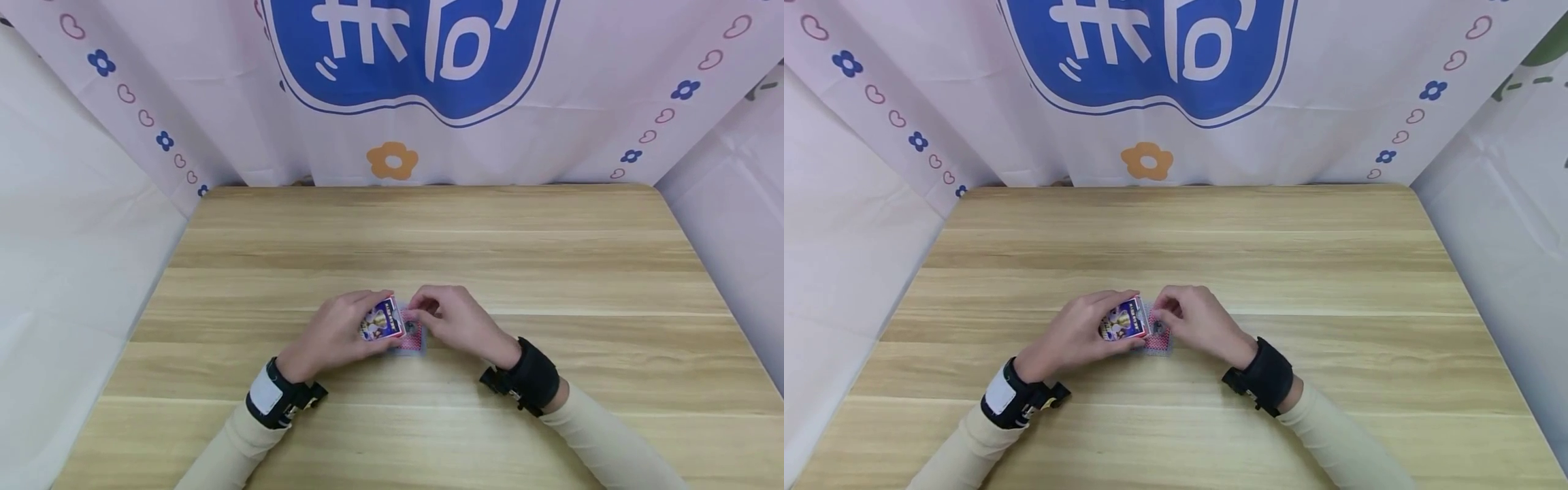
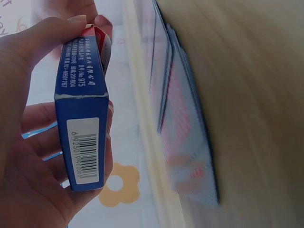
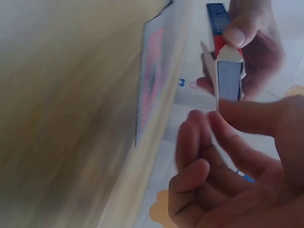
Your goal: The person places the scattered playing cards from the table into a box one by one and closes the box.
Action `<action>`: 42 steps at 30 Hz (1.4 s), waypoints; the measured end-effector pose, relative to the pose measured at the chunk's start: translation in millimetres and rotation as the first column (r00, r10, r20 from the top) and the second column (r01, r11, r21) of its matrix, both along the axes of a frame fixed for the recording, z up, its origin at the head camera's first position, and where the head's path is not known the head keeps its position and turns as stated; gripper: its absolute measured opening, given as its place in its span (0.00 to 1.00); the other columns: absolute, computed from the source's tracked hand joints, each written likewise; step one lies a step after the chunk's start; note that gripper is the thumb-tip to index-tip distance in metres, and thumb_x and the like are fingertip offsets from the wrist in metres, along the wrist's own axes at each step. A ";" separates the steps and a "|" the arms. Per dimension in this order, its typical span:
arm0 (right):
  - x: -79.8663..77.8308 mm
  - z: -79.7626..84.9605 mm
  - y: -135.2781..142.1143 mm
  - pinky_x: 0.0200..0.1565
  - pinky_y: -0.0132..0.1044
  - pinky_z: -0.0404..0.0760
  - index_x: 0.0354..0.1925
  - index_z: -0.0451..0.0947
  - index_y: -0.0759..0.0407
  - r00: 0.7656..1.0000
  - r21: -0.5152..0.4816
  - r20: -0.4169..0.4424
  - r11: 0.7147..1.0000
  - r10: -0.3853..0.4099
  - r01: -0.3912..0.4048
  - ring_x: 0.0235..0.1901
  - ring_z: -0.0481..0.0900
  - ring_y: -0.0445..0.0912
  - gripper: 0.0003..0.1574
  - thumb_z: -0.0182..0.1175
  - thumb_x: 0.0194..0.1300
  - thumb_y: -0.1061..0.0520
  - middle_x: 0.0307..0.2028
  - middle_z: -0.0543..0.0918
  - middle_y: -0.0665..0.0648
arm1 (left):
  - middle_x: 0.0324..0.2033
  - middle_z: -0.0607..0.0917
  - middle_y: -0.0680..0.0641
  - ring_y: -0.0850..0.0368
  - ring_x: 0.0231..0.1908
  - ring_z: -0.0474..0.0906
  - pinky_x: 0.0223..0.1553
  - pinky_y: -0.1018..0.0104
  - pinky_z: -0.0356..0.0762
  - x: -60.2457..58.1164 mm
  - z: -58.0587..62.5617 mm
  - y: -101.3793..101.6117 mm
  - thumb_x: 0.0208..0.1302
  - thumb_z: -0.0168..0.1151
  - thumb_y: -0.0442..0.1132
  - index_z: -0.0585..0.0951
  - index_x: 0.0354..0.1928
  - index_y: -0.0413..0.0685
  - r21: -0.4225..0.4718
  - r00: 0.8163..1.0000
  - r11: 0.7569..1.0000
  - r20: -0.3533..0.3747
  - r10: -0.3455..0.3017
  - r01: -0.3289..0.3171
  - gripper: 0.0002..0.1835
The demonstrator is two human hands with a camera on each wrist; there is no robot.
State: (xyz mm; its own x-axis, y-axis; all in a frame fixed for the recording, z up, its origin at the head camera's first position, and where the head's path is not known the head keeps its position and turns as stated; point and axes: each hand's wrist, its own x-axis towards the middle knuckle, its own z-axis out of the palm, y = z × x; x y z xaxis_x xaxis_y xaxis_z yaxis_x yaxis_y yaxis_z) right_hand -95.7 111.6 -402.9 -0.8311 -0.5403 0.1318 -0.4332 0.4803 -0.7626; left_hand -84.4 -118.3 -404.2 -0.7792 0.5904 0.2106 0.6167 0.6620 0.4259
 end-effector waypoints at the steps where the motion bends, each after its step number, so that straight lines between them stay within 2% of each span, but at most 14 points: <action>1: -0.5 -1.5 0.1 0.34 0.40 0.79 0.36 0.81 0.58 1.000 0.051 -0.024 0.999 -0.002 0.003 0.31 0.76 0.42 0.07 0.66 0.58 0.58 0.30 0.83 0.52 | 0.45 0.83 0.45 0.62 0.38 0.76 0.35 0.61 0.81 0.3 -0.5 -1.8 0.48 0.67 0.63 0.75 0.58 0.44 0.002 1.000 1.000 0.001 0.006 -0.006 0.40; 3: -0.6 -4.6 0.5 0.37 0.40 0.77 0.38 0.80 0.60 0.998 0.160 -0.066 0.987 -0.007 0.018 0.35 0.74 0.45 0.15 0.70 0.54 0.55 0.34 0.81 0.54 | 0.45 0.83 0.45 0.62 0.38 0.76 0.36 0.61 0.81 0.6 -1.5 -5.3 0.47 0.68 0.63 0.75 0.58 0.45 0.003 1.000 1.000 0.001 0.016 -0.016 0.40; 7: 1.1 -9.1 0.0 0.41 0.42 0.73 0.45 0.77 0.61 0.994 0.331 -0.110 0.942 -0.013 0.049 0.40 0.68 0.48 0.31 0.74 0.46 0.45 0.40 0.77 0.56 | 0.45 0.83 0.45 0.62 0.38 0.76 0.36 0.60 0.81 1.5 -3.3 -12.5 0.47 0.67 0.64 0.75 0.59 0.45 -0.011 0.999 0.999 0.002 0.034 -0.034 0.41; 13: 2.3 -11.5 -2.2 0.40 0.40 0.73 0.48 0.75 0.61 0.994 0.425 -0.104 0.902 -0.038 0.079 0.40 0.65 0.49 0.40 0.74 0.42 0.40 0.40 0.72 0.56 | 0.46 0.83 0.46 0.63 0.38 0.75 0.38 0.60 0.81 3.0 -2.9 -22.3 0.47 0.66 0.65 0.74 0.59 0.47 -0.027 0.998 0.998 0.011 0.063 -0.063 0.41; 16: 1.3 -11.0 -1.9 0.37 0.40 0.72 0.46 0.74 0.62 0.994 0.447 -0.089 0.890 -0.059 0.093 0.39 0.64 0.49 0.41 0.75 0.40 0.38 0.39 0.70 0.56 | 0.47 0.83 0.46 0.62 0.38 0.75 0.38 0.60 0.81 4.0 -1.2 -26.3 0.48 0.67 0.64 0.74 0.60 0.47 -0.025 0.997 0.997 0.017 0.074 -0.074 0.41; 19: -0.5 -10.6 0.0 0.35 0.39 0.71 0.41 0.74 0.62 0.994 0.442 -0.073 0.890 -0.085 0.109 0.37 0.63 0.49 0.38 0.75 0.39 0.39 0.36 0.68 0.56 | 0.46 0.83 0.46 0.63 0.37 0.75 0.36 0.62 0.81 4.9 0.7 -29.4 0.48 0.67 0.64 0.73 0.60 0.47 -0.026 0.996 0.996 0.022 0.090 -0.090 0.41; 25: -3.9 -8.0 9.1 0.29 0.38 0.68 0.33 0.70 0.59 0.994 0.406 -0.070 0.907 -0.088 0.109 0.32 0.64 0.48 0.28 0.74 0.46 0.45 0.31 0.67 0.55 | 0.46 0.83 0.46 0.63 0.35 0.74 0.35 0.63 0.80 5.5 2.0 -30.9 0.48 0.66 0.64 0.73 0.60 0.48 -0.023 0.995 0.995 0.027 0.098 -0.097 0.40; 29: -6.7 -1.1 16.4 0.22 0.33 0.64 0.32 0.68 0.58 0.998 0.321 0.058 0.947 -0.024 0.004 0.21 0.65 0.43 0.17 0.67 0.57 0.54 0.22 0.67 0.52 | 0.48 0.82 0.46 0.63 0.36 0.74 0.36 0.62 0.80 6.6 -0.1 -28.9 0.48 0.66 0.64 0.74 0.60 0.48 -0.021 0.996 0.996 0.031 0.089 -0.088 0.41; 33: -10.9 9.6 19.8 0.20 0.32 0.67 0.38 0.69 0.57 0.978 0.142 0.206 0.987 0.041 -0.071 0.17 0.70 0.41 0.07 0.59 0.63 0.62 0.19 0.73 0.52 | 0.48 0.82 0.46 0.64 0.35 0.74 0.34 0.64 0.80 8.1 -1.7 -27.2 0.48 0.66 0.65 0.74 0.60 0.48 -0.014 0.996 0.996 0.028 0.085 -0.085 0.41; 35: -13.1 14.9 18.6 0.21 0.34 0.70 0.42 0.70 0.57 0.964 0.042 0.259 0.996 0.064 -0.077 0.19 0.74 0.44 0.09 0.57 0.64 0.64 0.22 0.78 0.56 | 0.46 0.83 0.46 0.65 0.34 0.73 0.32 0.65 0.80 8.5 -1.7 -27.1 0.48 0.66 0.65 0.74 0.59 0.48 -0.007 0.996 0.996 0.023 0.086 -0.086 0.40; 38: -14.9 21.4 13.3 0.22 0.36 0.71 0.47 0.70 0.57 0.941 -0.064 0.326 0.995 0.093 -0.076 0.22 0.77 0.50 0.13 0.57 0.65 0.63 0.26 0.82 0.62 | 0.46 0.83 0.46 0.65 0.34 0.74 0.32 0.65 0.80 8.2 -1.4 -27.7 0.49 0.66 0.64 0.74 0.59 0.47 0.003 0.997 0.997 0.025 0.072 -0.072 0.40; 42: -15.0 25.0 4.4 0.22 0.36 0.70 0.48 0.71 0.55 0.925 -0.109 0.368 0.992 0.093 -0.057 0.23 0.78 0.52 0.13 0.58 0.65 0.61 0.28 0.82 0.62 | 0.46 0.83 0.46 0.64 0.36 0.74 0.34 0.63 0.81 6.9 0.7 -27.7 0.50 0.66 0.64 0.74 0.60 0.46 0.013 0.998 0.999 0.033 0.049 -0.050 0.40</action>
